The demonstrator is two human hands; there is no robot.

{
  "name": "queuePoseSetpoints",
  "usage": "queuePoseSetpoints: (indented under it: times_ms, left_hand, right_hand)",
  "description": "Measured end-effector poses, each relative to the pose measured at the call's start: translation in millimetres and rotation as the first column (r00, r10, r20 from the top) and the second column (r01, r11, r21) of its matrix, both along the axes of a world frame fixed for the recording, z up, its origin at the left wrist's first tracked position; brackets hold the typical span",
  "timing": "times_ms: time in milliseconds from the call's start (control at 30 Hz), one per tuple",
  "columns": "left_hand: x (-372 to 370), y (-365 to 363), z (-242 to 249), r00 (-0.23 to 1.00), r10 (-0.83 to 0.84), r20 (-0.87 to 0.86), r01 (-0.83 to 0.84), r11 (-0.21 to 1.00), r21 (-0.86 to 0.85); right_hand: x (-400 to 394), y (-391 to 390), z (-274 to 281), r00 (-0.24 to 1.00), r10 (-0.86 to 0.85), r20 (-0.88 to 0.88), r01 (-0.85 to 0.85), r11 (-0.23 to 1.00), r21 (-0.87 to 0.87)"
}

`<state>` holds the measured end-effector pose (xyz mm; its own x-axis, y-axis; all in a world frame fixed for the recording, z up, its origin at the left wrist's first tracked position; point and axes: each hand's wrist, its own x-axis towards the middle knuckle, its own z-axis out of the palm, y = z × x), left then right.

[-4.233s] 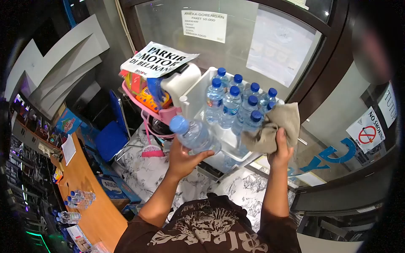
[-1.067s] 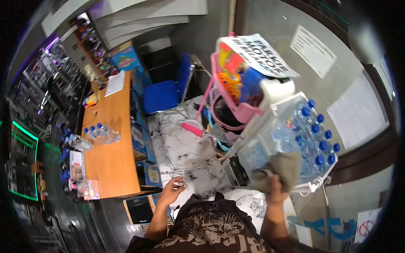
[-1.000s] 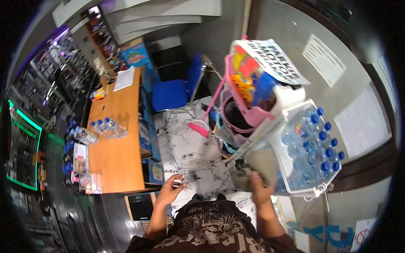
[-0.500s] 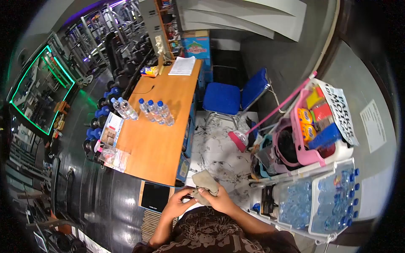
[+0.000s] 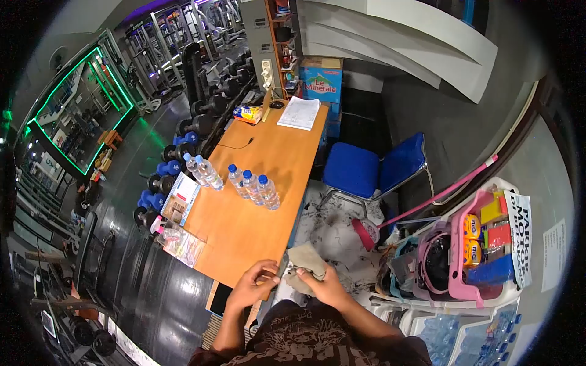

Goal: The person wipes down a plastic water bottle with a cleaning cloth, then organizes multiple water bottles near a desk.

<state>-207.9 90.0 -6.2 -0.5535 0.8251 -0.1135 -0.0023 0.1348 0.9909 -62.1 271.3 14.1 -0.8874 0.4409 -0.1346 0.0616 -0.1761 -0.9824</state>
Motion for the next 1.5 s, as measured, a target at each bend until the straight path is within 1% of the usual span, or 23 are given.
queuePoseSetpoints:
  times_ms: [133,233,300,367,400,433,500,533,600,700,733,767,833,933,1000,1033,1100,1233,1333,1367,1400,1467,1500]
  left_hand:
    - [-68.8,8.4,0.8,0.993,0.077,-0.087,-0.08,0.996,-0.029]
    - [-135.9,20.4,3.4,0.968,0.11,-0.224,-0.136,0.985,-0.106]
    - [-191.7,29.9,-17.8,0.911,0.134,-0.391,-0.178,0.981,-0.078]
    - [-244.3,43.7,-40.0,0.871,0.207,-0.446,-0.256,0.965,-0.052]
    - [-280.4,49.5,-74.0,0.838,0.237,-0.491,-0.278,0.961,-0.009]
    - [-314.5,55.1,-103.1,0.805,0.264,-0.532,-0.292,0.956,0.033]
    - [-351.7,68.7,-117.6,0.71,0.244,-0.66,-0.251,0.964,0.086]
    - [-364.5,73.0,-124.5,0.736,0.229,-0.636,-0.254,0.966,0.054]
    - [-384.0,85.2,-136.6,0.779,0.219,-0.588,-0.271,0.963,0.0]
    - [-393.4,99.1,-144.1,0.822,0.083,-0.563,-0.161,0.983,-0.09]
    - [-392.7,103.7,-147.7,0.851,0.083,-0.519,-0.145,0.986,-0.08]
    - [-392.2,106.3,-150.9,0.876,0.081,-0.476,-0.131,0.989,-0.073]
    - [-397.9,107.6,-164.9,0.891,0.097,-0.444,-0.134,0.99,-0.052]
    - [-400.9,105.9,-177.1,0.94,0.129,-0.317,-0.135,0.991,0.001]
    - [-390.7,98.2,-180.8,0.941,0.246,-0.232,-0.233,0.969,0.084]
    - [-381.0,93.5,-177.9,0.935,0.301,-0.186,-0.282,0.952,0.123]
    - [-360.4,74.6,-167.9,0.911,0.37,-0.183,-0.343,0.925,0.162]
    - [-308.2,21.1,-125.2,0.837,0.518,-0.176,-0.485,0.852,0.197]
    - [-266.4,-24.3,-112.8,0.851,0.52,0.075,-0.506,0.775,0.378]
    - [-258.2,-42.5,-130.4,0.872,0.393,0.293,-0.484,0.78,0.396]
    - [-249.7,-56.9,-144.9,0.84,0.239,0.488,-0.467,0.777,0.422]
    - [-184.1,-41.0,-71.7,0.636,0.093,0.766,-0.469,0.835,0.288]
    - [-163.2,-40.8,-60.6,0.538,-0.053,0.841,-0.414,0.853,0.319]
  right_hand:
    - [-17.6,6.8,11.1,0.997,-0.031,0.07,0.033,0.999,-0.03]
    - [-24.8,1.0,5.1,0.994,-0.108,0.016,0.107,0.993,0.058]
    - [-24.7,-9.3,-0.2,0.986,-0.167,0.023,0.167,0.986,-0.004]
    - [-24.9,-19.3,-0.6,0.971,-0.237,0.033,0.238,0.971,-0.022]
    - [-24.0,-26.9,1.7,0.959,-0.279,0.041,0.28,0.96,-0.014]
    - [-22.2,-34.7,3.8,0.944,-0.326,0.05,0.326,0.945,-0.008]
    - [-17.3,-46.2,11.2,0.913,-0.381,0.145,0.387,0.922,-0.017]
    - [-14.4,-51.7,13.3,0.895,-0.401,0.193,0.413,0.911,-0.02]
    - [-9.3,-63.0,7.7,0.864,-0.474,0.167,0.479,0.877,0.011]
    - [-3.3,-75.1,-1.6,0.812,-0.564,0.152,0.562,0.825,0.062]
    - [-2.8,-78.1,-2.4,0.794,-0.589,0.151,0.585,0.807,0.075]
    - [-2.8,-80.6,-1.2,0.776,-0.606,0.173,0.61,0.791,0.034]
    - [-3.5,-82.8,-0.5,0.778,-0.599,0.19,0.605,0.795,0.031]
    - [-11.6,-89.6,-0.1,0.778,-0.6,0.185,0.606,0.795,0.028]
    - [-17.3,-89.7,2.3,0.782,-0.598,0.174,0.602,0.798,0.036]
    - [-19.1,-89.4,2.2,0.789,-0.592,0.166,0.595,0.803,0.034]
    - [-22.2,-89.8,0.6,0.799,-0.583,0.151,0.586,0.81,0.027]
    - [-28.6,-86.8,-4.3,0.823,-0.542,0.17,0.556,0.829,-0.05]
    - [-40.1,-81.0,-0.3,0.87,-0.459,0.18,0.468,0.884,-0.005]
    - [-46.0,-81.0,-0.6,0.877,-0.45,0.169,0.453,0.891,0.024]
    - [-51.8,-81.3,-0.6,0.885,-0.439,0.156,0.436,0.898,0.05]
    - [-64.9,-78.2,4.5,0.918,-0.376,0.13,0.367,0.926,0.085]
    - [-71.3,-75.7,8.5,0.931,-0.346,0.115,0.335,0.936,0.102]
